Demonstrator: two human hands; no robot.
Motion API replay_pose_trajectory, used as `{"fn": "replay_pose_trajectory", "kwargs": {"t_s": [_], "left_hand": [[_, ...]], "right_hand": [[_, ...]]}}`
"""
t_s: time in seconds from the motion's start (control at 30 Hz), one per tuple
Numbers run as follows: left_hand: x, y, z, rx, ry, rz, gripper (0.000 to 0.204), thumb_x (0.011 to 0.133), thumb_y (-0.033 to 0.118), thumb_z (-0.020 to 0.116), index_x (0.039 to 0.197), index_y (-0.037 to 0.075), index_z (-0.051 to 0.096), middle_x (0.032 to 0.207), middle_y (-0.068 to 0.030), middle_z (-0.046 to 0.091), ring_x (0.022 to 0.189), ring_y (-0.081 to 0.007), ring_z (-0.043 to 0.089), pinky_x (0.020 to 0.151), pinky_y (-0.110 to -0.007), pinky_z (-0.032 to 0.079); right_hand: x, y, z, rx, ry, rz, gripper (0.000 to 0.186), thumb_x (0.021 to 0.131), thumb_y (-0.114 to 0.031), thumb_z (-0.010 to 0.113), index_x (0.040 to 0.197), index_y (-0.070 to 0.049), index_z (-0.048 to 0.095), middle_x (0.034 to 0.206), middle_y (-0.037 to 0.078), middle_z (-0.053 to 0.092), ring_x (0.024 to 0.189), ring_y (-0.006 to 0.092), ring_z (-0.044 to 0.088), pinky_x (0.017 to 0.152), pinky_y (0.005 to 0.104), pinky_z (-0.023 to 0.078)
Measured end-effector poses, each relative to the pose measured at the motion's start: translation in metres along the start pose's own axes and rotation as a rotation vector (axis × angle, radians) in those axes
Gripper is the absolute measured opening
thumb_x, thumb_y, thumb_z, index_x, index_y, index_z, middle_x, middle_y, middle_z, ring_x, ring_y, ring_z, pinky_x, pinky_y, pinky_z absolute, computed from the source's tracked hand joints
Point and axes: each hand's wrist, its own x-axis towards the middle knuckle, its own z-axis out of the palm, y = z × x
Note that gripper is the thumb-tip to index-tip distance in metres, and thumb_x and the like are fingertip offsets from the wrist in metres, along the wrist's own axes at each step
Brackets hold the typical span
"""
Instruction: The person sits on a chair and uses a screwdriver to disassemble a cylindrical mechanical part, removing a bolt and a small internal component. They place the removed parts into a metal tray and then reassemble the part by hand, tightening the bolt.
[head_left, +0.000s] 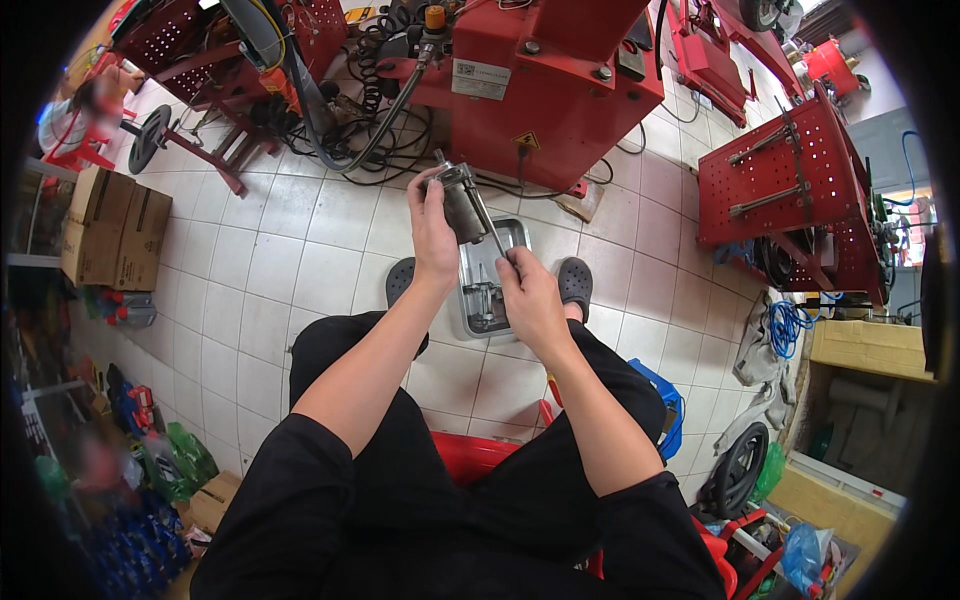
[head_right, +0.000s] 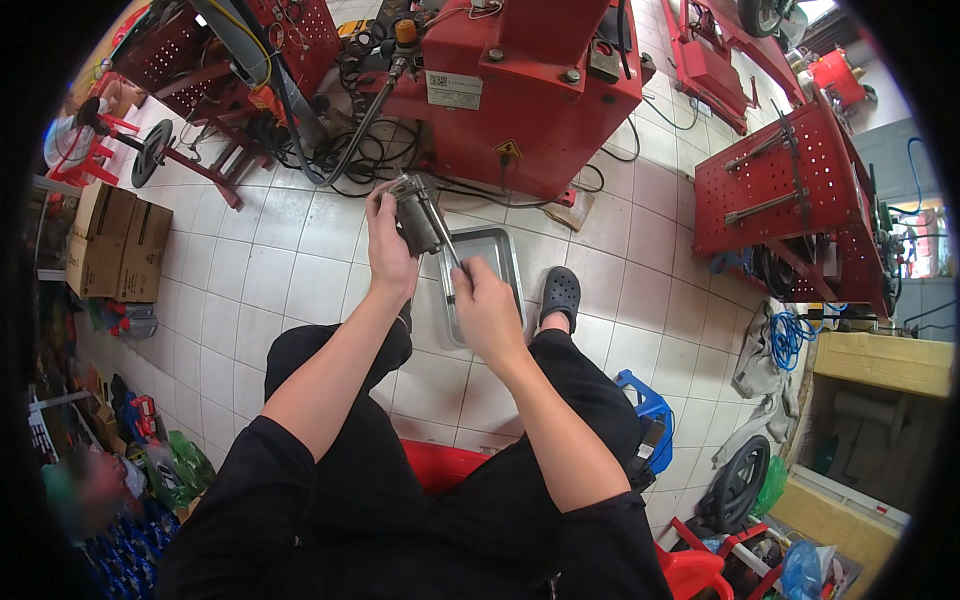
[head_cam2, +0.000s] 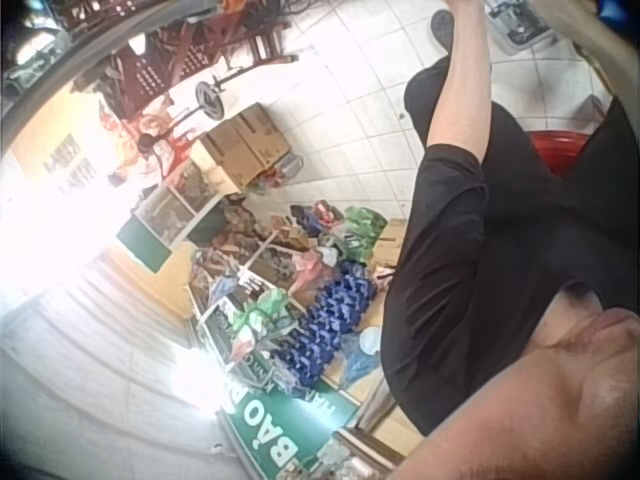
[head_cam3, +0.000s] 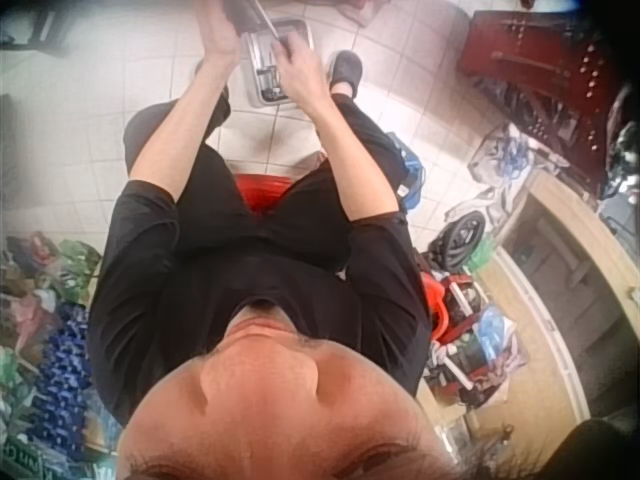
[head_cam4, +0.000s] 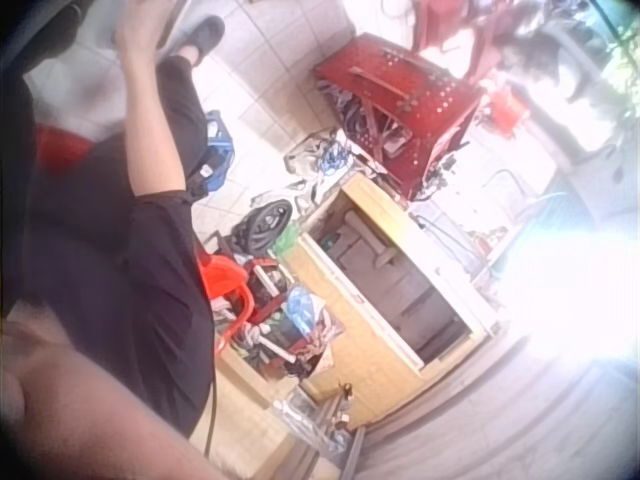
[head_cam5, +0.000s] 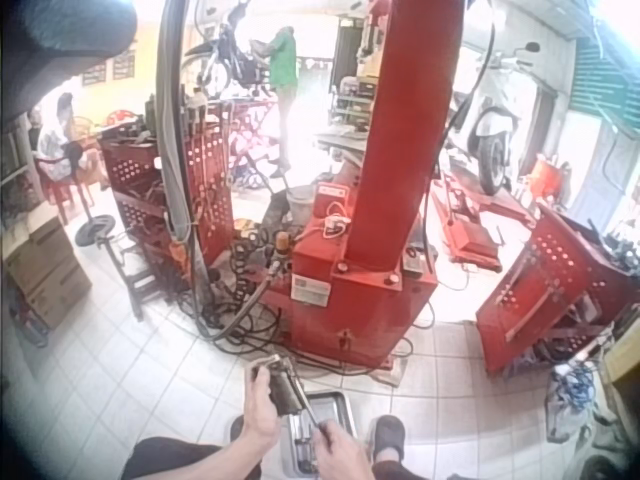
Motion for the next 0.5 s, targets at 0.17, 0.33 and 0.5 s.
{"fn": "replay_pose_trajectory", "kwargs": {"t_s": [0.17,0.33,0.5], "left_hand": [[-0.001,0.000,-0.002,-0.047,-0.018,-0.026,0.022,0.101,0.023,0.040,0.118,0.009,0.044,0.106,-0.0041,0.055,0.091,-0.0104,0.053,0.083,-0.026,0.044],[-0.003,0.000,0.001,0.010,0.000,-0.017,0.023,0.101,0.024,0.041,0.119,0.009,0.044,0.107,-0.0040,0.054,0.094,-0.0111,0.052,0.085,-0.027,0.043],[-0.013,-0.012,0.006,0.046,0.051,-0.038,0.026,0.099,0.025,0.046,0.119,0.009,0.044,0.107,-0.0035,0.053,0.096,-0.0121,0.049,0.087,-0.028,0.040]], "right_hand": [[0.004,0.003,-0.005,0.133,-0.066,0.139,0.024,0.093,-0.019,0.052,0.094,0.002,0.062,0.070,0.019,0.060,0.063,0.0358,0.059,0.061,0.0395,0.044],[0.002,0.000,-0.007,0.053,0.024,0.042,0.023,0.092,-0.019,0.054,0.094,0.002,0.063,0.075,0.021,0.062,0.069,0.0378,0.060,0.063,0.0406,0.045],[-0.016,-0.013,-0.018,-0.190,0.146,-0.046,0.020,0.091,-0.016,0.055,0.093,0.003,0.060,0.084,0.024,0.063,0.080,0.0428,0.060,0.070,0.0466,0.046]]}}
